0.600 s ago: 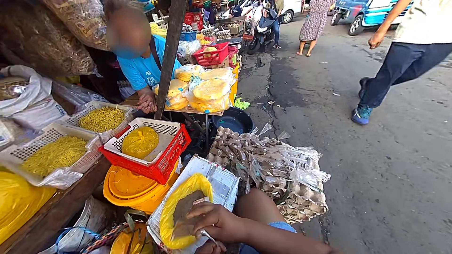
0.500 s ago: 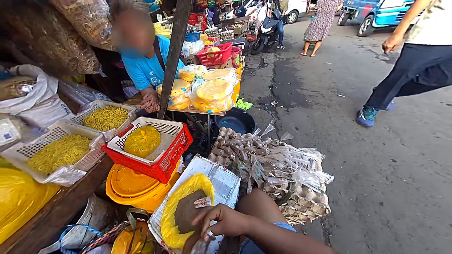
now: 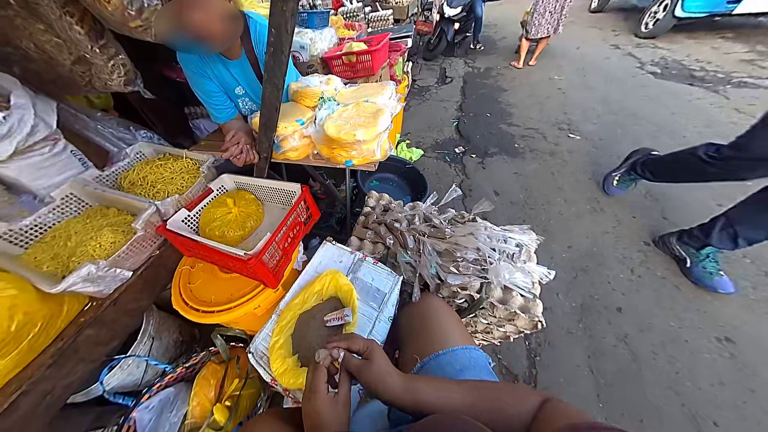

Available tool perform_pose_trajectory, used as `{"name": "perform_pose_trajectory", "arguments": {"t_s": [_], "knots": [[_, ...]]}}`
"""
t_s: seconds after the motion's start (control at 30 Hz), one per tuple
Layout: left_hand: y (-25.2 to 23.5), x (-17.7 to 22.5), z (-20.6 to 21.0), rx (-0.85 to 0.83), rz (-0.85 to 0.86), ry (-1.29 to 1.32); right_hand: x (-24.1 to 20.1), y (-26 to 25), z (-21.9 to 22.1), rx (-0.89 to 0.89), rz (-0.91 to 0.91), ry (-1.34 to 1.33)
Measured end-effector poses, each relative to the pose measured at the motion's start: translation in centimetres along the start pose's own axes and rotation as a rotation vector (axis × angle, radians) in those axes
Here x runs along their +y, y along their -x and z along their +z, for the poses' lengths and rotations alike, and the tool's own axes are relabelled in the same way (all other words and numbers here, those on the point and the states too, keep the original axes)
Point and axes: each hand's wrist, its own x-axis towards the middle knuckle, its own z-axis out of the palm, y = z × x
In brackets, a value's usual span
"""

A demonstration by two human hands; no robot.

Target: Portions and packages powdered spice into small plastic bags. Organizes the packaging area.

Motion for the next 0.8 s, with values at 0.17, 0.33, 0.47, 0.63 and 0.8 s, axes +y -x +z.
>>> {"name": "perform_pose_trajectory", "arguments": {"t_s": [0.17, 0.33, 0.47, 0.63, 0.8], "knots": [[-0.1, 0.3, -1.2, -0.073, -0.107, 0.16, 1.2, 0.5, -0.6, 0.005, -0.057, -0.162], [-0.3, -0.2, -1.6, -0.187, -0.198, 0.454, 0.8, 0.2, -1.4, -0.149, 0.047, -0.2], [-0.2, -0.8, -2.0, -0.086, 0.025, 0.309, -1.0, 0.1, -2.5, -0.226, 0.081, 0.024], [-0.3, -1.5, -2.4, -0.058, 0.21, 0.304, -1.1, 0.1, -3.7, -0.416, -0.094, 0.241], [-0.7, -2.5, -3.7, -0.041, 0.099, 0.276, -0.8, 0.3, -2.4, -0.402, -0.311, 0.522]]}}
